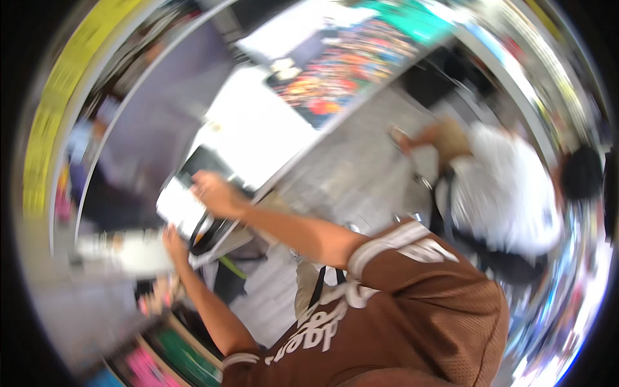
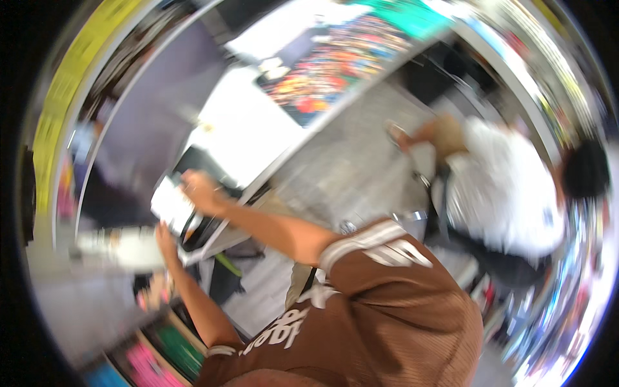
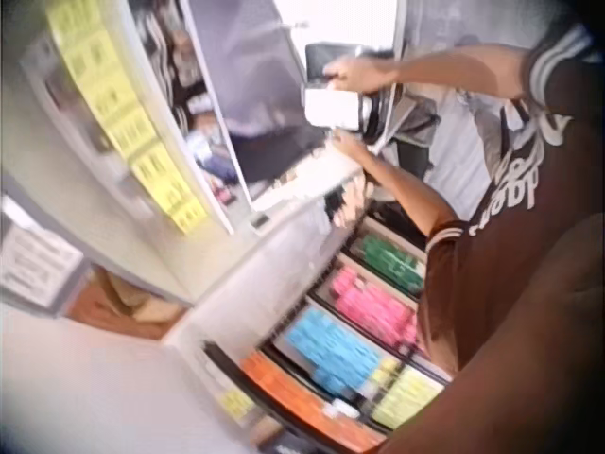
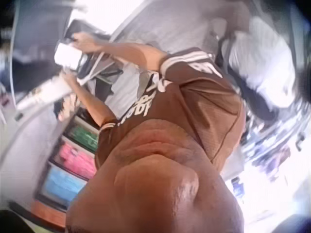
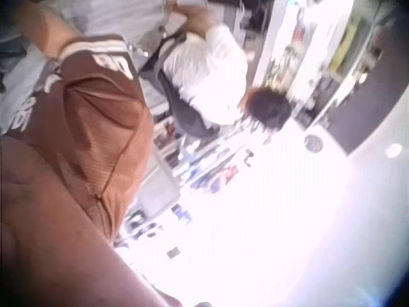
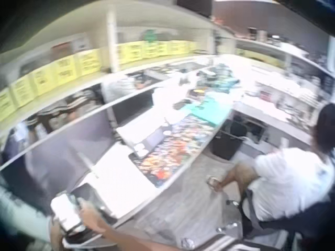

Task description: The person applies adhesive to the internal components of a disassembled smartphone and reassembles it. They then handle a small electronic component and a packaged item at the counter.

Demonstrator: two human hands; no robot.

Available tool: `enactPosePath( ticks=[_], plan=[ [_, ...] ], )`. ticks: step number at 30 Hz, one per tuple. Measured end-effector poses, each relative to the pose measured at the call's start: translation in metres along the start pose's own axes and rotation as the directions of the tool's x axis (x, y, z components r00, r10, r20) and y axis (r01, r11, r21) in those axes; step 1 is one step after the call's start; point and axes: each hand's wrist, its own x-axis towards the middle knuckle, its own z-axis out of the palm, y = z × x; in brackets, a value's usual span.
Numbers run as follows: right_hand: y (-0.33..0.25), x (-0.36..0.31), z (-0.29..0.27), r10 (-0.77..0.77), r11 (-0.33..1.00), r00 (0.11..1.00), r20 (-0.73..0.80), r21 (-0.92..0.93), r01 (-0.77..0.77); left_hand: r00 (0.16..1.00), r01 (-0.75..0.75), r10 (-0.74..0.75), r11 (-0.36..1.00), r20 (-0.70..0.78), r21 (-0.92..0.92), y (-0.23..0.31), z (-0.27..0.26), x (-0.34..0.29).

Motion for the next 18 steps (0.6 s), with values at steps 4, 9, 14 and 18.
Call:
enactPosePath(
  ticks=[4, 9, 14, 18],
  plan=[
    [0.039, 0.056, 0.034, 0.194, 0.92, 0.98, -0.049, -0.336, -0.199, 0.992, -0.018, 0.011, 0.998, 0.124, 0.054, 0.076, 0.08, -0.011],
    [0.046, 0.04, 0.05, 0.164, 0.935, 0.962, -0.218, -0.277, -0.222, 0.99, -0.138, 0.138, 0.99, 0.003, 0.032, 0.081, 0.071, -0.032],
    [0.017, -0.026, -0.002, 0.067, 0.978, 0.941, -0.333, -0.165, -0.128, 0.98, -0.175, 0.185, 0.976, 0.07, -0.128, 0.084, 0.096, -0.064],
    [-0.039, -0.101, -0.065, 0.411, 0.852, 0.887, -0.213, 0.436, -0.29, 0.95, 0.073, 0.074, 0.893, 0.305, -0.444, 0.13, 0.139, -0.126]
  ],
)
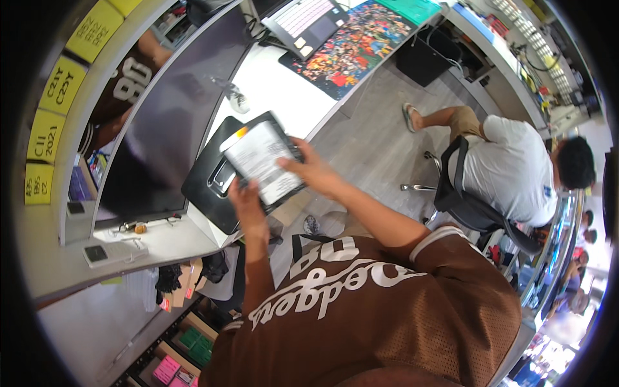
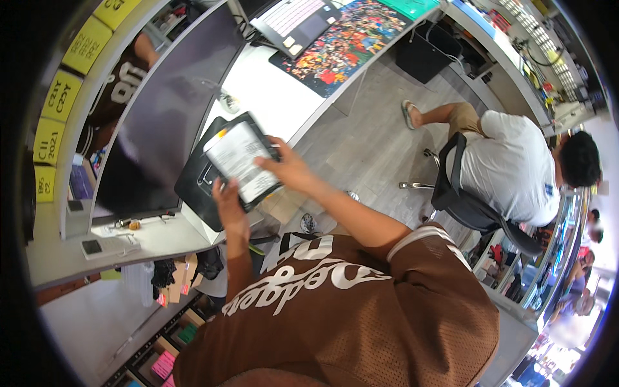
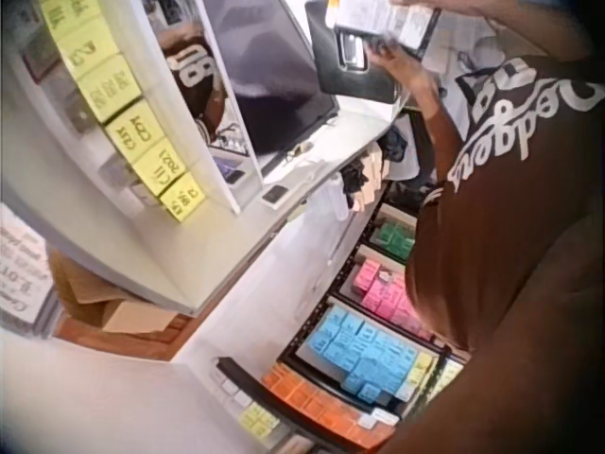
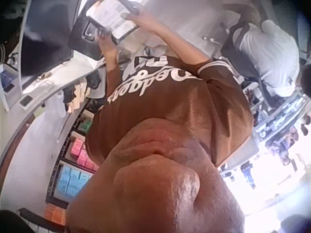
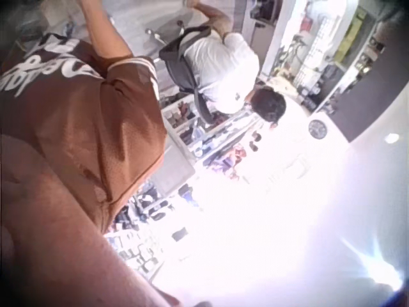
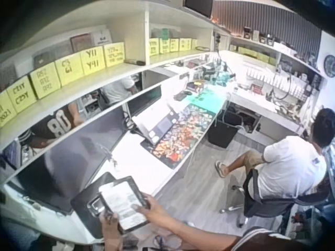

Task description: The person applies adhesive to the internal components of a disassembled smartphone and reassembles it. They then handle a small electronic component and a packaged item at the counter.

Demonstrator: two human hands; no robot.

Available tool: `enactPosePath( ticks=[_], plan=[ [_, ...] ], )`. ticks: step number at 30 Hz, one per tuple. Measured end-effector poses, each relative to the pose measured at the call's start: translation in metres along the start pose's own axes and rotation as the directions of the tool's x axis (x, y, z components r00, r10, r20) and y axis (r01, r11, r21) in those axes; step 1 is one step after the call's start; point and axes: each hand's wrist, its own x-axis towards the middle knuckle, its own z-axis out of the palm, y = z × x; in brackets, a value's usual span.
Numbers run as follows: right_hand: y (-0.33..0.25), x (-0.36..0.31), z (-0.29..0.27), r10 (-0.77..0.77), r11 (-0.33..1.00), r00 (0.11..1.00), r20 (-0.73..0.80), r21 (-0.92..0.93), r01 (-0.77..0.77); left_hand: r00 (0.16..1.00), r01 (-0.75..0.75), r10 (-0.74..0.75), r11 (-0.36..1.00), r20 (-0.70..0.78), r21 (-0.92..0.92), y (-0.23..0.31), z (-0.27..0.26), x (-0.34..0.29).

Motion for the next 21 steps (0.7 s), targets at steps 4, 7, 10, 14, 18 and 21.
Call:
enactPosePath(
  ticks=[4, 7, 10, 14, 18, 21],
  plan=[
    [-0.005, -0.027, -0.063, 0.03, 0.994, 0.973, -0.228, 0.112, -0.005, 0.96, 0.059, -0.027, 0.992, 0.278, -0.109, -0.005, 0.075, 0.009],
    [-0.004, -0.021, -0.102, 0.009, 0.968, 0.974, -0.226, 0.245, 0.048, 0.935, 0.096, -0.065, 0.993, 0.35, -0.073, -0.003, 0.12, 0.019],
    [-0.021, -0.006, -0.134, 0.144, 0.973, 0.978, -0.149, 0.201, -0.112, 0.96, 0.069, -0.047, 0.995, 0.276, -0.07, -0.009, 0.155, 0.032],
    [-0.036, 0.013, -0.159, 0.185, 0.981, 0.976, -0.113, 0.08, -0.176, 0.976, 0.101, -0.069, 0.983, 0.205, -0.153, -0.015, 0.184, 0.046],
    [-0.038, 0.033, -0.174, 0.17, 0.985, 0.984, -0.046, -0.024, -0.172, 0.965, 0.144, -0.12, 0.986, 0.232, -0.089, -0.012, 0.19, 0.046],
    [-0.037, 0.041, -0.184, 0.186, 0.983, 0.983, -0.007, -0.006, -0.186, 0.959, 0.222, -0.219, 0.975, 0.181, 0.003, -0.009, 0.193, 0.047]
  ],
)
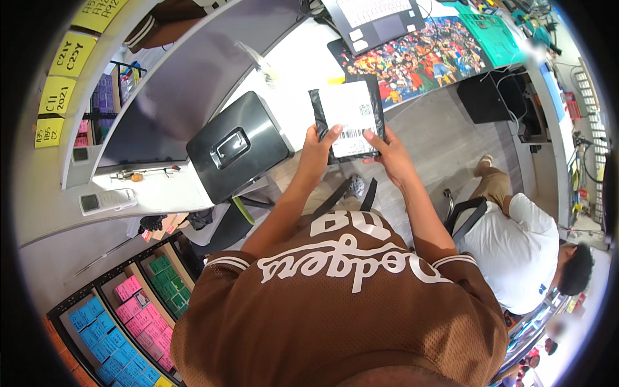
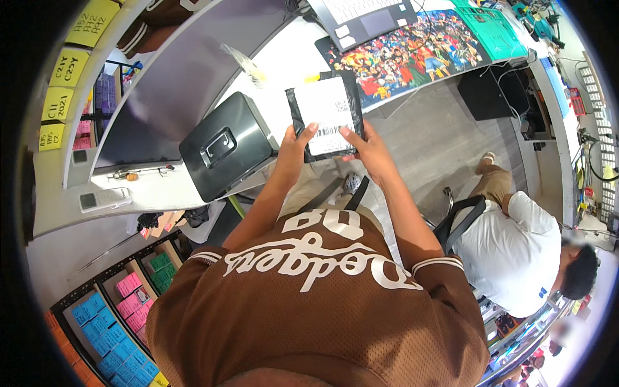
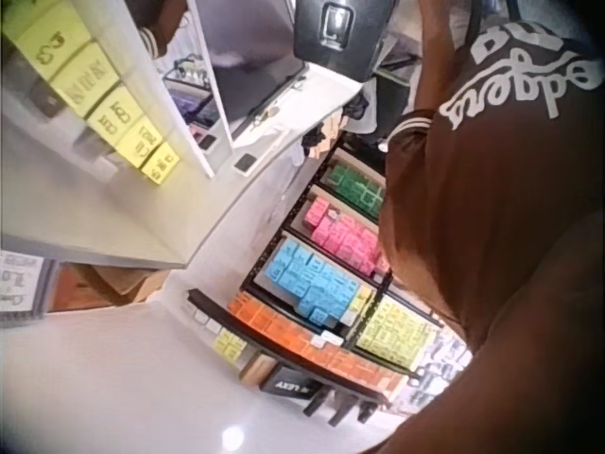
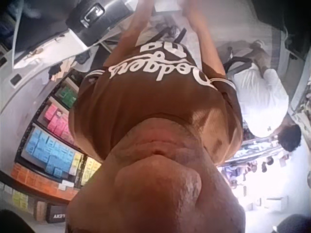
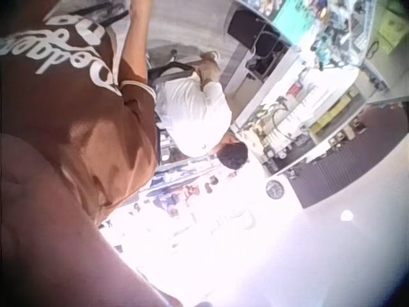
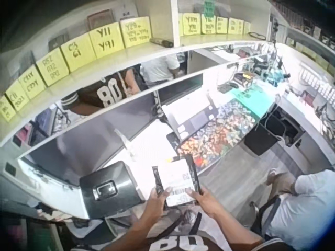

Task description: The person applies adhesive to the internal components of a disassembled smartphone and reassembles it. They then handle a small electronic component and a packaged item at the counter.

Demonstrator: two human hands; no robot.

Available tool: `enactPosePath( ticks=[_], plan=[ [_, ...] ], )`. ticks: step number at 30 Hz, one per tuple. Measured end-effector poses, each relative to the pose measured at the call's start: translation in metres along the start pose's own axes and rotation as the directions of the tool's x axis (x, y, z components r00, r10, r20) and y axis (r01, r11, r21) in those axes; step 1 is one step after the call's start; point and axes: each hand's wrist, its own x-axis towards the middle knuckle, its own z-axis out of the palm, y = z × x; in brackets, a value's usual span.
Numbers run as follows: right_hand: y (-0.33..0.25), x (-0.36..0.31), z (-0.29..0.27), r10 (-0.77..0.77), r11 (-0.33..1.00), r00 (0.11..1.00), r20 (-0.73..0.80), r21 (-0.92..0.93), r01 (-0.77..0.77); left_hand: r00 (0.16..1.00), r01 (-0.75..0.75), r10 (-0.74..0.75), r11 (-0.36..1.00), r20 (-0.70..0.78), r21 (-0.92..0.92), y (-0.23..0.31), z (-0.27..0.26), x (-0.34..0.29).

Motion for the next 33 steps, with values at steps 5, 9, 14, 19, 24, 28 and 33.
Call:
enactPosePath(
  ticks=[5, 9, 14, 19, 24, 28, 33],
  plan=[
    [0.023, -0.019, 0.003, 0.095, 0.992, 0.981, -0.171, 0.093, -0.08, 1.0, -0.011, 0.009, 0.996, 0.021, 0.089, -0.021, -0.012, 0.016],
    [0.042, -0.061, 0.001, -0.027, 0.948, 0.976, -0.215, 0.305, 0.094, 0.947, 0.03, -0.058, 0.995, 0.315, 0.093, -0.004, 0.015, -0.001],
    [0.095, -0.174, -0.019, -0.011, 0.845, 0.786, -0.619, 0.415, 0.338, 0.635, -0.082, -0.343, 0.861, 0.692, 0.502, -0.03, 0.076, -0.024],
    [0.196, -0.279, 0.007, 0.088, 0.621, 0.495, -0.864, 0.437, 0.651, 0.235, -0.481, -0.582, 0.626, 0.778, 0.614, -0.118, 0.121, -0.055],
    [0.349, -0.359, 0.048, 0.294, 0.22, 0.027, -0.955, 0.095, 0.971, -0.014, -0.595, -0.703, 0.577, 0.711, 0.559, -0.137, 0.176, -0.135],
    [0.514, -0.445, 0.168, 0.712, 0.062, -0.395, -0.581, -0.508, 0.859, -0.135, -0.725, -0.828, 0.457, 0.544, 0.515, -0.222, 0.198, -0.228],
    [0.618, -0.502, 0.36, 0.93, 0.305, -0.288, 0.23, -0.918, 0.254, -0.332, -0.828, -0.857, 0.465, 0.394, 0.313, -0.263, 0.199, -0.402]
  ],
)
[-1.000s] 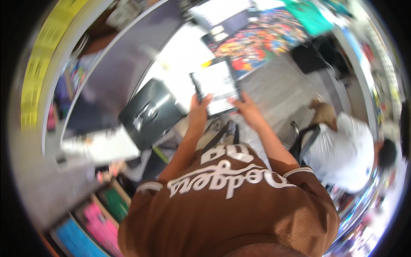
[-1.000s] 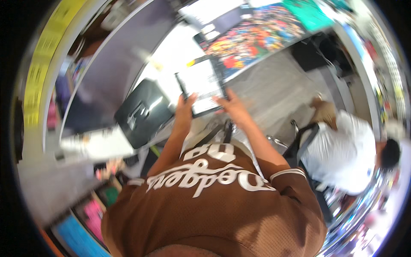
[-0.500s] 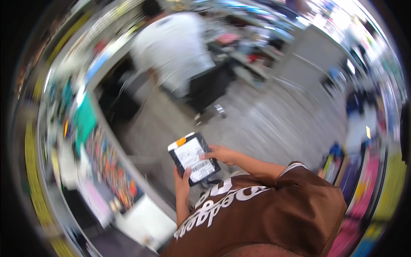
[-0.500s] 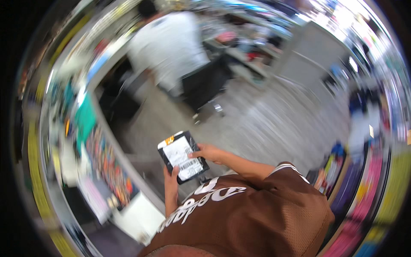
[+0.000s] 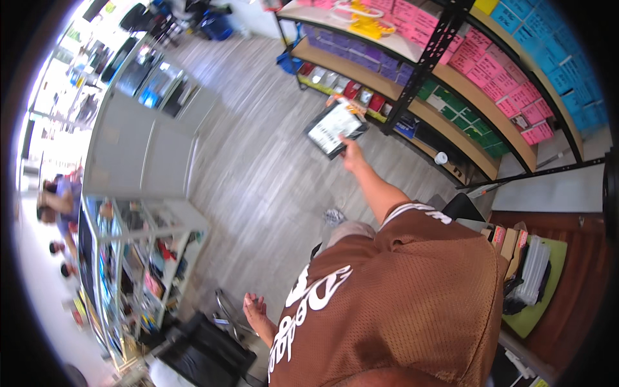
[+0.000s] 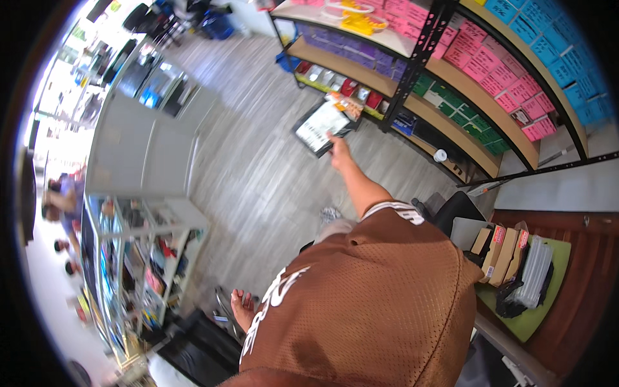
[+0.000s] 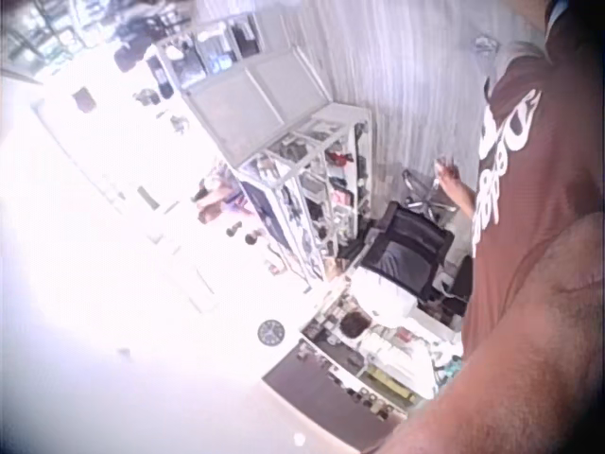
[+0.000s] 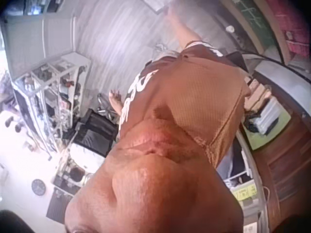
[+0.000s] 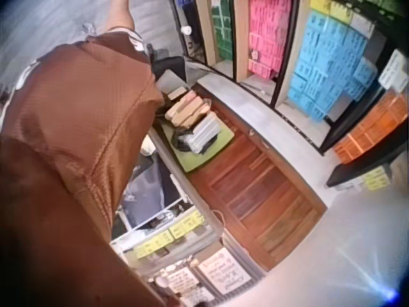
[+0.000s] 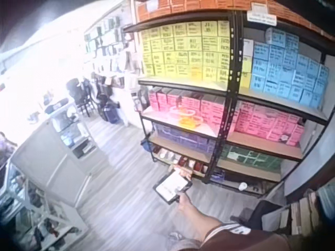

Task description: The person applies adhesive to the internal components of a disassembled smartphone and reassembles it. They then handle a small electronic component and a packaged item at the counter.

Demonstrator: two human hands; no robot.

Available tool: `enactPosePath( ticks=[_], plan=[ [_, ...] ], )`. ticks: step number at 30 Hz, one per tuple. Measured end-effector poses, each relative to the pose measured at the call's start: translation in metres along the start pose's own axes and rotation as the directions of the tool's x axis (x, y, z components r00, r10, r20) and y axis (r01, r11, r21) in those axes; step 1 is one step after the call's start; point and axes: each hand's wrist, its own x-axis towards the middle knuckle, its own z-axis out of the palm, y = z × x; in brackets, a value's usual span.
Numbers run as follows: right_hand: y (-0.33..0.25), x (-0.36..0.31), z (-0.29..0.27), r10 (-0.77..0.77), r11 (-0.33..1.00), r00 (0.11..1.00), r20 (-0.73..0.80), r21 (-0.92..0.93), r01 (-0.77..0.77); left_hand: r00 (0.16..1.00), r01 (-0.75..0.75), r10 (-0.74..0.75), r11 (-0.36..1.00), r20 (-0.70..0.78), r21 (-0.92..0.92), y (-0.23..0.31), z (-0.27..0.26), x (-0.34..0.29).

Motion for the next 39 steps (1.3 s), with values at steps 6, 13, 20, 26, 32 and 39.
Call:
enactPosePath(
  ticks=[6, 13, 20, 26, 32, 39],
  plan=[
    [-0.141, 0.051, -0.063, -0.426, 0.792, 0.837, -0.344, 0.306, 0.529, 0.957, -0.051, -0.047, 0.944, 0.287, 0.325, 0.083, 0.086, 0.09],
    [-0.271, 0.021, -0.133, -0.36, 0.609, 0.509, -0.781, 0.217, 0.763, 0.824, -0.282, -0.03, 0.845, 0.566, 0.454, 0.145, 0.218, 0.18],
    [-0.403, 0.048, -0.236, -0.556, 0.689, 0.556, -0.618, 0.031, 0.724, 0.605, -0.554, 0.114, 0.772, 0.788, 0.313, 0.209, 0.379, 0.262],
    [-0.261, 0.04, -0.255, -0.473, 0.842, 0.732, -0.49, -0.006, 0.54, 0.821, -0.293, 0.044, 0.888, 0.569, 0.354, 0.209, 0.405, 0.25],
    [-0.097, 0.12, -0.131, 0.379, 0.706, 0.898, -0.223, -0.558, -0.436, 0.827, -0.198, -0.017, 0.926, 0.562, 0.32, 0.2, 0.455, 0.229],
    [0.033, 0.272, -0.136, 0.489, 0.552, 0.766, -0.418, -0.532, -0.642, 0.811, -0.175, -0.182, 0.832, 0.556, 0.527, 0.179, 0.435, 0.208]
  ],
)
